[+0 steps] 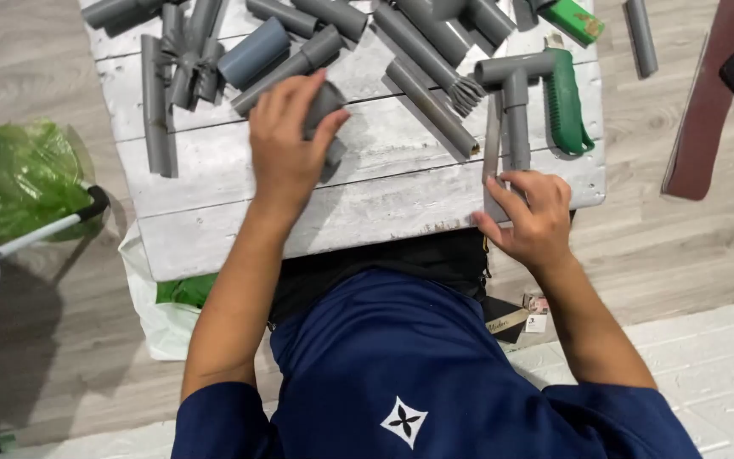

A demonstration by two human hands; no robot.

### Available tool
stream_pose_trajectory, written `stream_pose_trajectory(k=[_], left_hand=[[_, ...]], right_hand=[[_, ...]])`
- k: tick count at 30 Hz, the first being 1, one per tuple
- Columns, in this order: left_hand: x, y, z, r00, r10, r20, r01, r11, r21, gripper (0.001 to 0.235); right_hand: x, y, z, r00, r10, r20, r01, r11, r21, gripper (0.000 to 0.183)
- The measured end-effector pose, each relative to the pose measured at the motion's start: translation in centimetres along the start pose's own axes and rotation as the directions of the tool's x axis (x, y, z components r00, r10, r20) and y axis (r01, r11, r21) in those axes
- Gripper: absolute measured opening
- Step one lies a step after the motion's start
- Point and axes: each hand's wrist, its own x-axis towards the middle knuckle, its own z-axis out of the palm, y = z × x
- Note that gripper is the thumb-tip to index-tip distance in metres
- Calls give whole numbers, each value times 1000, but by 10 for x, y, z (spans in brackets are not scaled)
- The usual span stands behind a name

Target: The person smooths the cut edge of a grey plastic pipe using a metal file. They then switch to a green utility knife to scrape the edge before using a white cloth to wipe the pipe and the file. The person continues to file the pipe edge with the cloth wrapped around the tool.

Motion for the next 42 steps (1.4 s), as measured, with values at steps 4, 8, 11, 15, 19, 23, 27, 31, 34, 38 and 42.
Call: stream_pose_trajectory(k=[4, 8, 11, 15, 19, 23, 27, 31, 34, 38, 42], left_hand=[[-5, -3, 13, 1000, 29, 11, -30, 982, 184, 40], [0, -5, 12, 997, 73, 41, -81, 960, 267, 35], [4, -2, 12, 994, 101, 48, -111, 950, 292, 31], [11, 11, 9, 975, 222, -13, -201, 902, 381, 21], [12, 11, 10, 942, 335, 9, -307, 854, 420, 12], [11, 6, 12, 926, 376, -28, -335, 853, 399, 10], [17, 20, 4, 906, 420, -51, -362, 833, 419, 7], [19, 27, 1, 877, 477, -59, -422, 823, 379, 7], [19, 27, 0, 869, 494, -40, -450, 820, 354, 8], [15, 36, -10, 920, 387, 65, -387, 869, 308, 9], [11, 39, -16, 942, 296, 159, -332, 892, 305, 23]], right_hand=[[-5, -4, 1, 998, -54, -33, 55, 998, 43, 48], [-29, 3, 5, 989, -133, -62, 138, 987, 81, 25], [-35, -1, 3, 980, -171, -106, 182, 977, 110, 9], [-39, -11, -2, 972, -172, -158, 196, 969, 150, 4], [-34, -14, -19, 958, -193, -213, 230, 959, 164, 9], [-21, -17, -30, 883, -272, -383, 346, 929, 136, 25], [-1, -22, -43, 853, -332, -402, 398, 913, 89, 31], [27, -31, -53, 847, -360, -391, 420, 904, 75, 36], [43, -41, -55, 780, -389, -491, 462, 886, 32, 30], [61, -52, -86, 742, -415, -527, 482, 876, -11, 25], [82, -69, -114, 732, -147, -665, 286, 952, 104, 25]])
